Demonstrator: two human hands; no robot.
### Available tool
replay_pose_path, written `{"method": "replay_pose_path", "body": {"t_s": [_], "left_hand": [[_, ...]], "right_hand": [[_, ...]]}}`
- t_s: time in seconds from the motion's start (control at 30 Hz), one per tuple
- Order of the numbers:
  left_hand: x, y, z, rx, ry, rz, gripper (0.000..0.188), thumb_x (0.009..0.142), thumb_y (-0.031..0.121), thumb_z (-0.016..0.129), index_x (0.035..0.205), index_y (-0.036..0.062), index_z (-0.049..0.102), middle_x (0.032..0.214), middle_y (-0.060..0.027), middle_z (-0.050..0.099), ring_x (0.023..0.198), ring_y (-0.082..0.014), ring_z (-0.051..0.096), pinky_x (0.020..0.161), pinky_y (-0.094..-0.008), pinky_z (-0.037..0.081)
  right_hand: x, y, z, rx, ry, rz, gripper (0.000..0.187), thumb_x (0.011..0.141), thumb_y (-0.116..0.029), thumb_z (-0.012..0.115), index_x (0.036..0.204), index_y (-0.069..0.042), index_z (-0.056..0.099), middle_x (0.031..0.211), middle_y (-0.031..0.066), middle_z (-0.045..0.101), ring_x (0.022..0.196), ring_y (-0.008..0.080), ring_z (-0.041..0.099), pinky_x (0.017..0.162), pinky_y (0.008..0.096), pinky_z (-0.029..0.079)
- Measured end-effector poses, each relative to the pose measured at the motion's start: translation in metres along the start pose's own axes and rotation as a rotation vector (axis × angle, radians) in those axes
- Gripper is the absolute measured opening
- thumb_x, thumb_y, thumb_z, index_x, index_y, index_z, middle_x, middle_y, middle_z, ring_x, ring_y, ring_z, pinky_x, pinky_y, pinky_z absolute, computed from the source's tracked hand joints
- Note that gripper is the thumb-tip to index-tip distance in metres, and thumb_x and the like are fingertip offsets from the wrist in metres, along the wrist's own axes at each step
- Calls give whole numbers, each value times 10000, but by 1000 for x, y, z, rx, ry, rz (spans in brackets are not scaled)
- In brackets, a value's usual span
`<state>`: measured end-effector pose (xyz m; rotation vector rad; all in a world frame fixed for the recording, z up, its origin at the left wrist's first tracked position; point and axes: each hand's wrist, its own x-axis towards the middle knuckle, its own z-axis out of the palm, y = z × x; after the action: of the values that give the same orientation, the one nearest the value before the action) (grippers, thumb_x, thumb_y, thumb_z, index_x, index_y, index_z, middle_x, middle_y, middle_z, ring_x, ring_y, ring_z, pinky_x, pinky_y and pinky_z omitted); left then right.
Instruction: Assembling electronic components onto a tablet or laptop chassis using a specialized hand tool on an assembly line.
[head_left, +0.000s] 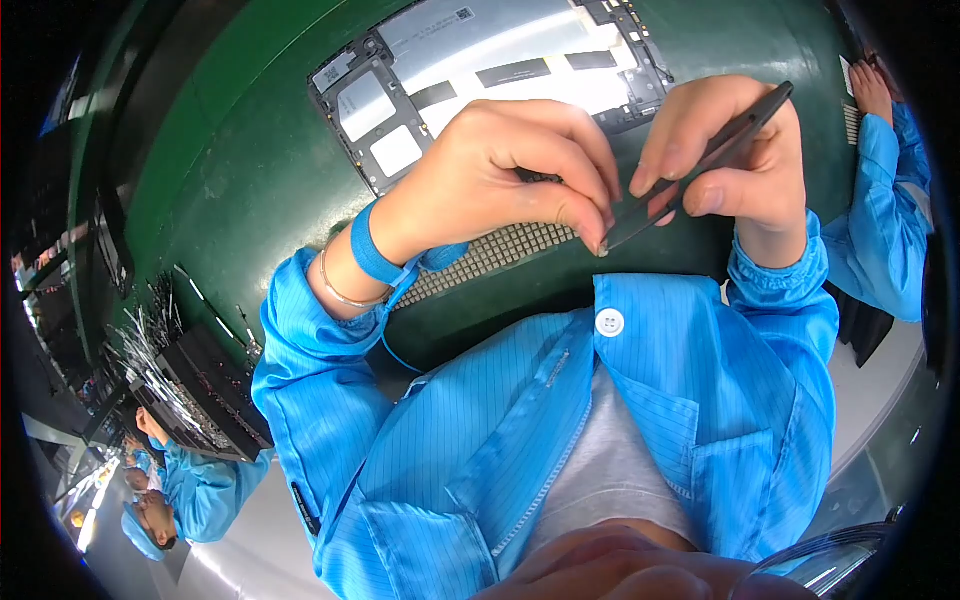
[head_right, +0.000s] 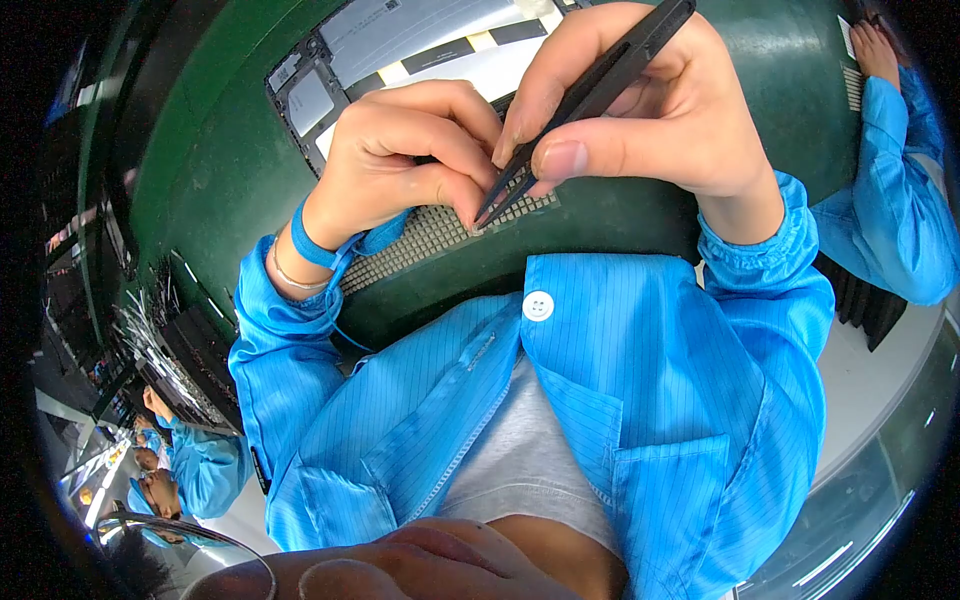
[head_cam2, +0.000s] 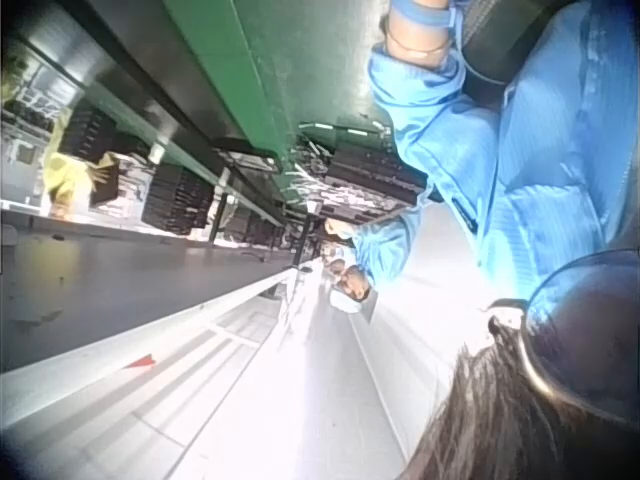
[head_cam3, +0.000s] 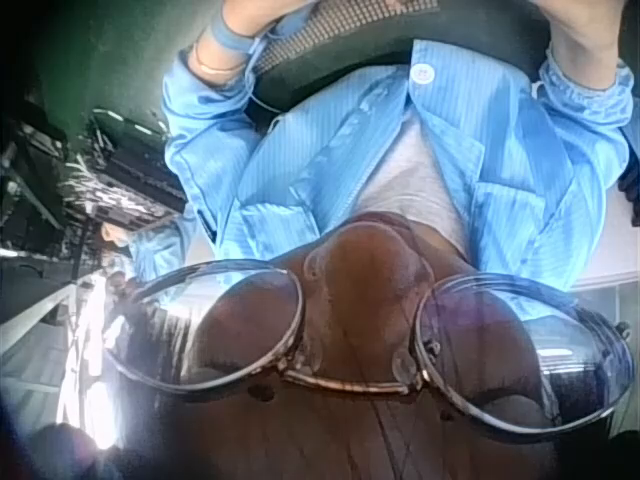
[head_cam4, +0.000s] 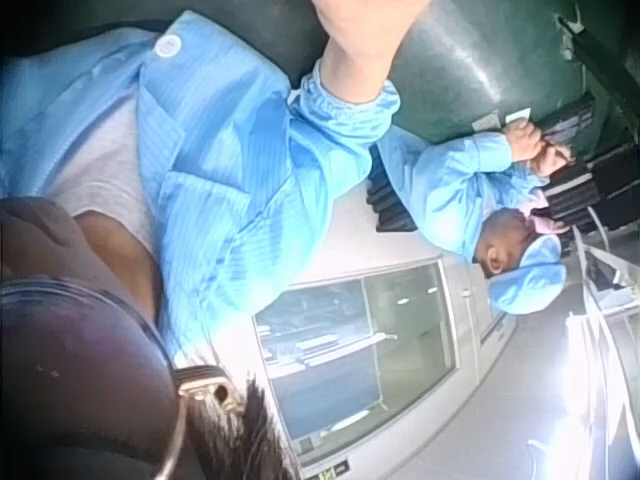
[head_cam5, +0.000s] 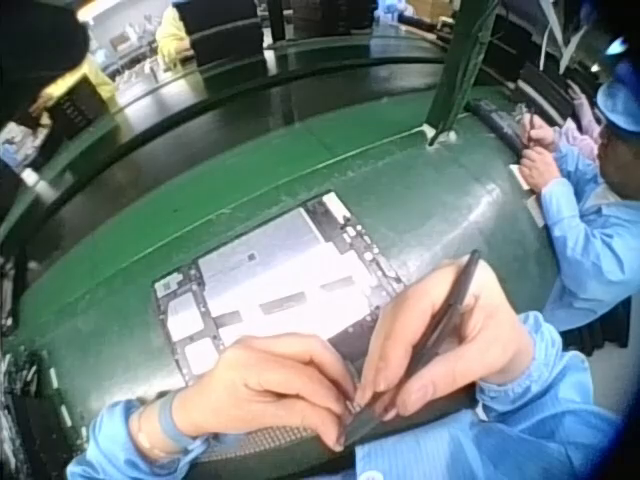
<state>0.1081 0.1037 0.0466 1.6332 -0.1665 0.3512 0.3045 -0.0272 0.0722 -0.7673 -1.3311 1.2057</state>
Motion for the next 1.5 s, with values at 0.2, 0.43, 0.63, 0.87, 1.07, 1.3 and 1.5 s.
{"method": "replay_pose_path", "body": {"t_s": [0.2, 0.43, 0.63, 0.87, 1.07, 1.3, 1.5], "left_hand": [[2, 1, 0, 7, 4, 11, 162, 661, 57, 816, 764, -6, 708, 838, -108, 649, 753, -199, 624, 655, -290, 502], [2, 2, 1, -1, 17, -21, 145, 675, 56, 807, 766, -4, 712, 841, -105, 650, 755, -198, 622, 658, -289, 500], [2, 1, 1, 28, 8, 2, 130, 693, 48, 795, 784, -2, 716, 848, -103, 652, 757, -193, 624, 656, -290, 502], [-1, 2, 3, 54, 180, -77, 249, 769, -72, 720, 1014, -46, 688, 946, -118, 664, 797, -154, 621, 718, -263, 503], [0, -6, 6, 127, 430, 11, 246, 758, -15, 760, 998, 20, 720, 833, -43, 653, 648, -62, 560, 579, -206, 448], [-1, 3, -1, -289, 338, -323, 191, 940, 119, 591, 1021, -36, 669, 914, -107, 668, 728, -93, 594, 594, -182, 442], [0, 5, -3, -444, 342, -416, 162, 928, 109, 605, 973, -35, 664, 861, -92, 664, 686, -79, 569, 534, -182, 398]], "right_hand": [[1, 2, -1, 12, -25, -3, 212, 797, -101, 735, 910, 40, 624, 839, 232, 663, 613, 209, 674, 540, 264, 563], [0, 2, -3, -30, -12, -31, 209, 795, -105, 740, 910, 29, 629, 826, 228, 665, 589, 194, 669, 545, 251, 554], [-2, 1, -1, -19, 42, -16, 212, 793, -115, 742, 908, 20, 625, 828, 227, 662, 564, 190, 654, 529, 244, 545], [-11, 4, -12, -247, 232, -61, 236, 849, -149, 709, 981, 20, 609, 903, 223, 662, 631, 185, 658, 567, 251, 556], [-12, 6, -3, -410, 323, -185, 225, 840, -53, 712, 1000, 64, 607, 951, 245, 654, 793, 267, 682, 658, 319, 592], [-1, -2, -2, -684, 132, -375, 268, 703, 16, 788, 949, 25, 681, 964, 202, 695, 873, 293, 690, 751, 342, 560], [4, -3, -1, -779, 60, -459, 281, 700, -3, 791, 956, 21, 676, 980, 193, 694, 881, 294, 687, 722, 349, 547]]}}
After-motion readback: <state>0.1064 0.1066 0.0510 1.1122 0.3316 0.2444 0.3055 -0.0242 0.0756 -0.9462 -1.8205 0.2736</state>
